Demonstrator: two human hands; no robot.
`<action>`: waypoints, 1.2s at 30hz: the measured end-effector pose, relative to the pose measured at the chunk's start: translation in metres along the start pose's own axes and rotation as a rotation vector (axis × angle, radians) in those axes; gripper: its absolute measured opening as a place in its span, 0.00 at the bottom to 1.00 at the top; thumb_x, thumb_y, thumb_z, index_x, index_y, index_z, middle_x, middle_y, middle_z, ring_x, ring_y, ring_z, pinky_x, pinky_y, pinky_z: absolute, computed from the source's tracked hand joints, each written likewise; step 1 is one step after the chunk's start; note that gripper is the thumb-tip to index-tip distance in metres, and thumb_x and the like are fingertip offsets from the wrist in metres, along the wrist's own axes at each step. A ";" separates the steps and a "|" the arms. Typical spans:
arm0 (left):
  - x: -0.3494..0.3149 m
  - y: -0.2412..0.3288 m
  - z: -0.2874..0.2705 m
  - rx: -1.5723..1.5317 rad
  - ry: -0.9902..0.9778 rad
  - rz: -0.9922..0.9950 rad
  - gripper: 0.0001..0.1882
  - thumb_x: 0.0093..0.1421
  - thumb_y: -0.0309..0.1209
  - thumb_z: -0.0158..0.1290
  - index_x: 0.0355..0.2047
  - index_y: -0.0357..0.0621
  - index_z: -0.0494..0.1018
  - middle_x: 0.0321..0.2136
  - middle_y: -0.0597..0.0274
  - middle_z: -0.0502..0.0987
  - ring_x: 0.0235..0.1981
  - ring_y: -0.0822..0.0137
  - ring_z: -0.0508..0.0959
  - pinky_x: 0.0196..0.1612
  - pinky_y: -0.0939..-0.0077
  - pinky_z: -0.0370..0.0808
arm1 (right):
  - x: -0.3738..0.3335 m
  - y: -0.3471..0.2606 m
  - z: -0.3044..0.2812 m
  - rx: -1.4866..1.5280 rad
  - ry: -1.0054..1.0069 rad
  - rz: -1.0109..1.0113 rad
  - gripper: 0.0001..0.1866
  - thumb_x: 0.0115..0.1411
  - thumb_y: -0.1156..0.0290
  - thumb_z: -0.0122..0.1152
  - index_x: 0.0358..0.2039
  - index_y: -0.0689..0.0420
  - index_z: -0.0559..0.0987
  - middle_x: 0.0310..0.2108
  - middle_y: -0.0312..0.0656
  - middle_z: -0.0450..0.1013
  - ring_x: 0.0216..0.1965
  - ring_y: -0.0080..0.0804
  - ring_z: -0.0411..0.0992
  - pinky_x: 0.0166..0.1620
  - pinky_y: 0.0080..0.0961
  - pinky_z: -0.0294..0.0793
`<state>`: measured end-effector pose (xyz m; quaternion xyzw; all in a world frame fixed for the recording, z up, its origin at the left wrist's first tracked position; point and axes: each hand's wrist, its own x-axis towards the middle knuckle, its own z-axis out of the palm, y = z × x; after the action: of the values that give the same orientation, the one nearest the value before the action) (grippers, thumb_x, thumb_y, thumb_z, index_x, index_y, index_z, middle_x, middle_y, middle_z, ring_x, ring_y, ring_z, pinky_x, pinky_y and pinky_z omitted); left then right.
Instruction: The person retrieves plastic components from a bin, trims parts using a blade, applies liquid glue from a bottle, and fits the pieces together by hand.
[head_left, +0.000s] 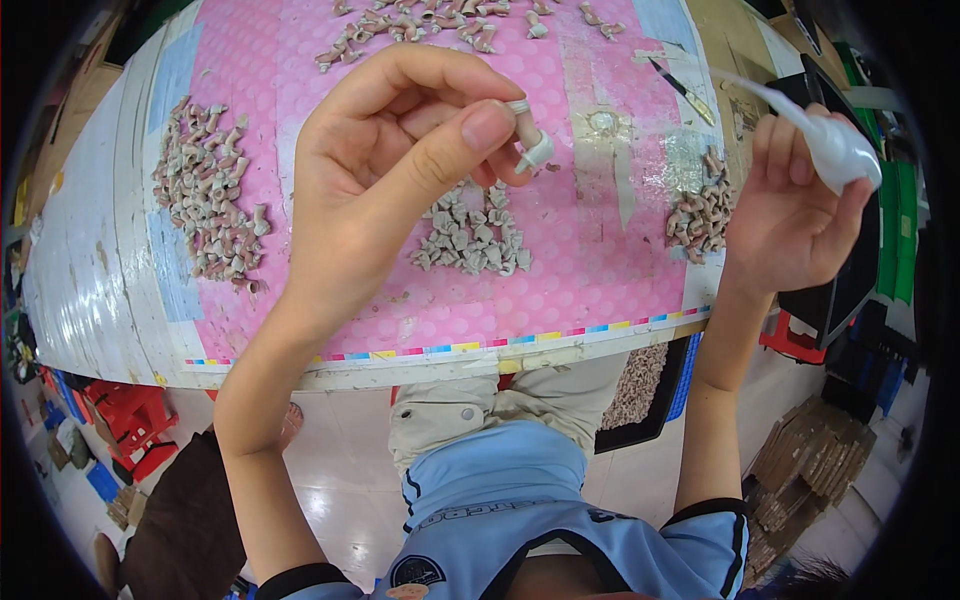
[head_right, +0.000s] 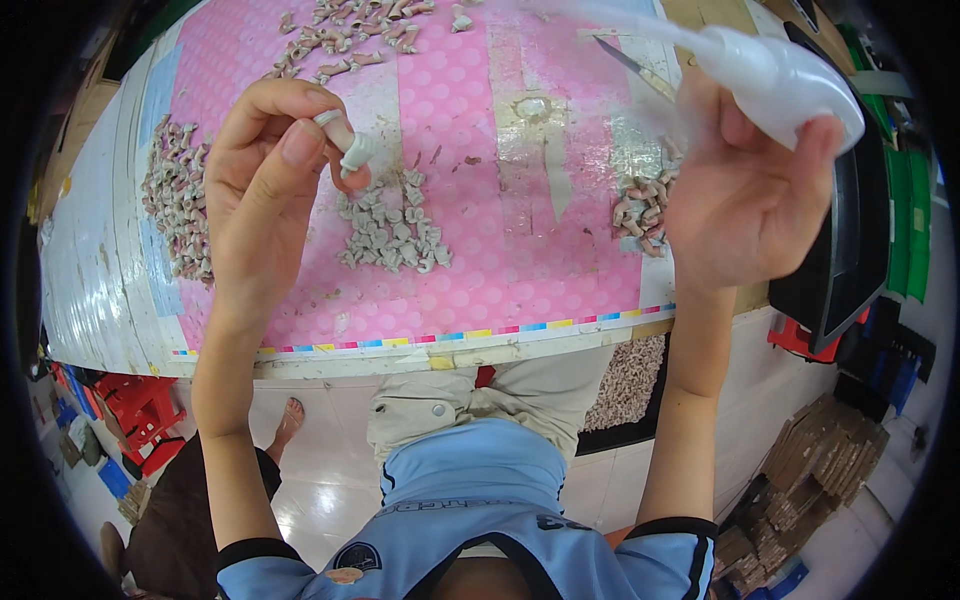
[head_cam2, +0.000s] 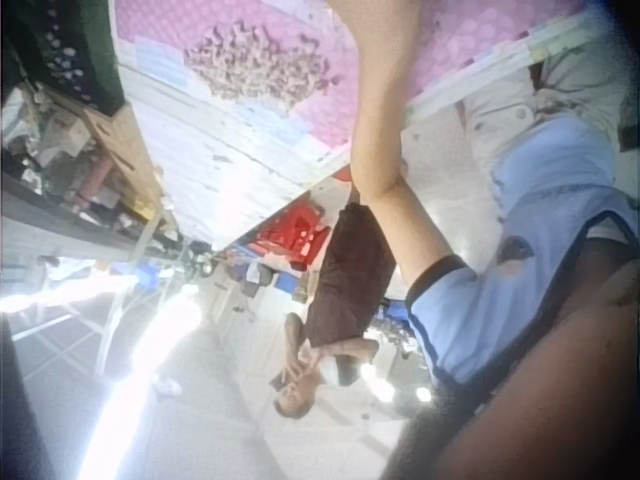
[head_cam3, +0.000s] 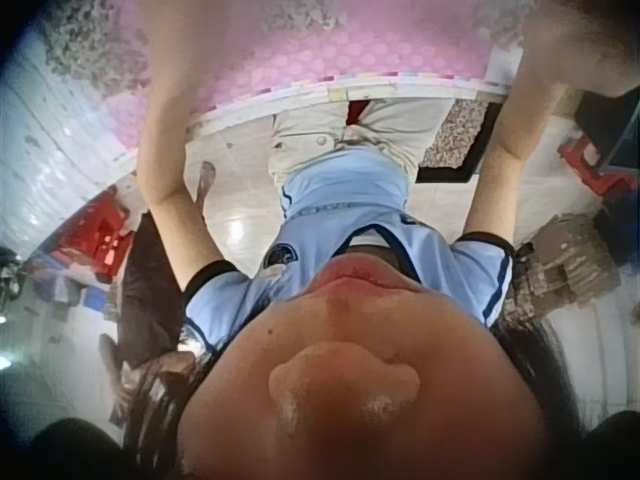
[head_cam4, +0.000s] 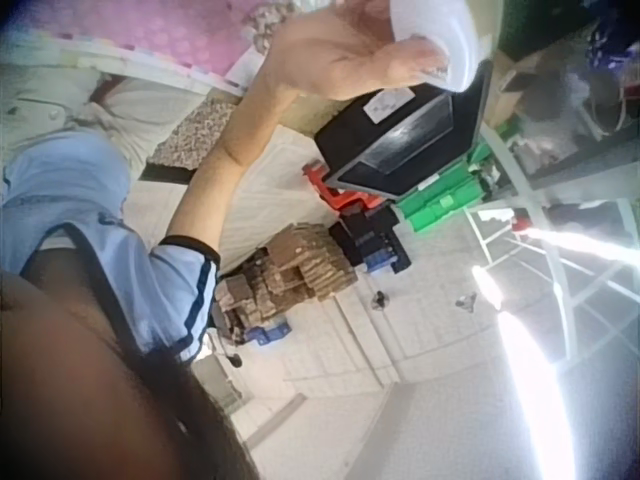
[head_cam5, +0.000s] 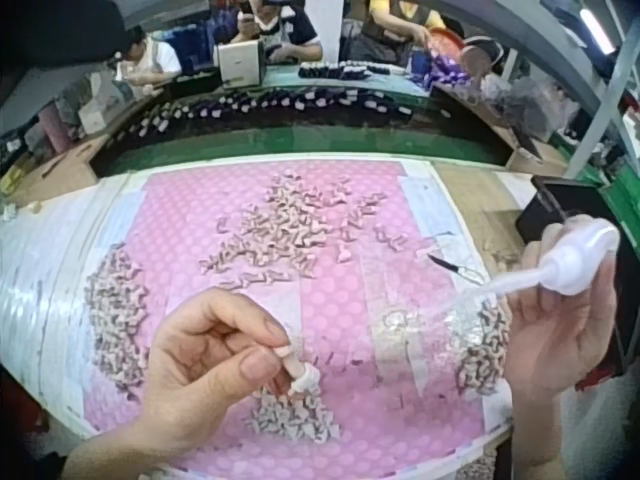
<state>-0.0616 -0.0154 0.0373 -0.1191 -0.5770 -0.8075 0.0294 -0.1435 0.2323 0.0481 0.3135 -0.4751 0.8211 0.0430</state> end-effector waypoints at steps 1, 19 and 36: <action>0.000 0.000 -0.001 0.003 -0.008 -0.003 0.08 0.54 0.27 0.43 0.34 0.38 0.64 0.29 0.60 0.67 0.28 0.73 0.68 0.28 0.81 0.65 | 0.000 -0.001 0.004 -0.020 0.009 -0.031 0.20 0.56 0.59 0.40 0.38 0.65 0.65 0.28 0.43 0.63 0.25 0.24 0.59 0.36 0.23 0.62; -0.002 -0.001 0.003 0.258 -0.070 0.164 0.06 0.51 0.23 0.45 0.30 0.33 0.64 0.30 0.56 0.66 0.27 0.73 0.68 0.31 0.83 0.66 | -0.003 0.003 0.022 -0.412 0.014 -0.262 0.20 0.48 0.57 0.43 0.35 0.61 0.65 0.19 0.40 0.57 0.21 0.27 0.49 0.26 0.24 0.46; -0.002 -0.001 0.002 0.294 -0.077 0.179 0.06 0.51 0.22 0.45 0.30 0.33 0.65 0.30 0.56 0.66 0.26 0.73 0.69 0.30 0.84 0.67 | -0.002 -0.003 0.013 -0.429 -0.163 -0.275 0.21 0.49 0.56 0.41 0.36 0.60 0.67 0.19 0.40 0.58 0.20 0.27 0.50 0.25 0.24 0.46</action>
<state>-0.0595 -0.0132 0.0363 -0.1950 -0.6767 -0.7034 0.0962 -0.1347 0.2239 0.0535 0.4238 -0.5931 0.6601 0.1814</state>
